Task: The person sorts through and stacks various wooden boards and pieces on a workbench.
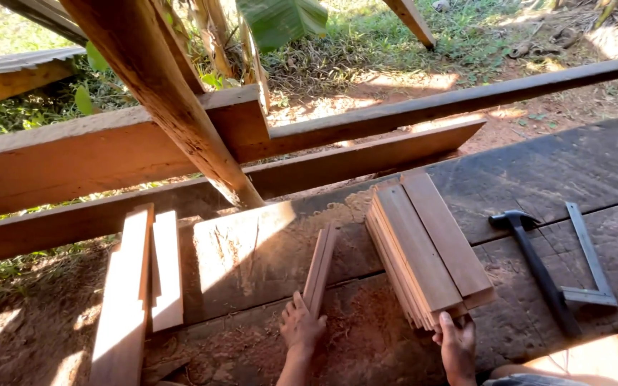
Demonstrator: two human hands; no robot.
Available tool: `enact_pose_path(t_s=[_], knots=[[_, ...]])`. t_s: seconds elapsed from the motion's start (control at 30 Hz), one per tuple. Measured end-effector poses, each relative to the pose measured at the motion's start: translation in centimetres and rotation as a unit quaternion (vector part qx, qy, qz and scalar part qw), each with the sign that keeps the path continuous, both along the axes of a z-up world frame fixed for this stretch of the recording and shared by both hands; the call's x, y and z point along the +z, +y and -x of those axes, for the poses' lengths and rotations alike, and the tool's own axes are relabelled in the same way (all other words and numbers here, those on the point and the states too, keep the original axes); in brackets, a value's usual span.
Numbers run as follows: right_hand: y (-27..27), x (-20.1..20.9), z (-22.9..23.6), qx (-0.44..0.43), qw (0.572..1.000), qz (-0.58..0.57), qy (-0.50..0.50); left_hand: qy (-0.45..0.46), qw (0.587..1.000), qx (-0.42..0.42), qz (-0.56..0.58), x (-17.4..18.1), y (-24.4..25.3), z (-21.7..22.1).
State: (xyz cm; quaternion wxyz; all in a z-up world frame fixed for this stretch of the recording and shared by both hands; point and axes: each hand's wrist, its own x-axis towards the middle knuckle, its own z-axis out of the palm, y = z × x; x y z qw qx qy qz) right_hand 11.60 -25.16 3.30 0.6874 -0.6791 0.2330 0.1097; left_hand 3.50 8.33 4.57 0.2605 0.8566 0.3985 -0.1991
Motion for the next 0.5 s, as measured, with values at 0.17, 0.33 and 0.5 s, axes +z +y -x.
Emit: enact_pose_path(t_s=[0.17, 0.33, 0.5], knots=[[0.2, 0.0, 0.3, 0.004, 0.999, 0.029, -0.015, -0.037, 0.999, -0.023, -0.01, 1.4, 0.4, -3.2], [0.3, 0.8, 0.4, 0.005, 0.999, 0.032, -0.002, -0.103, 0.995, 0.005, 0.002, -6.4, 2.2, -4.7], [-2.0, -8.6, 3.5, -0.087, 0.991, 0.097, 0.0, -0.284, 0.881, 0.177, 0.335, -6.2, 3.2, -3.3]])
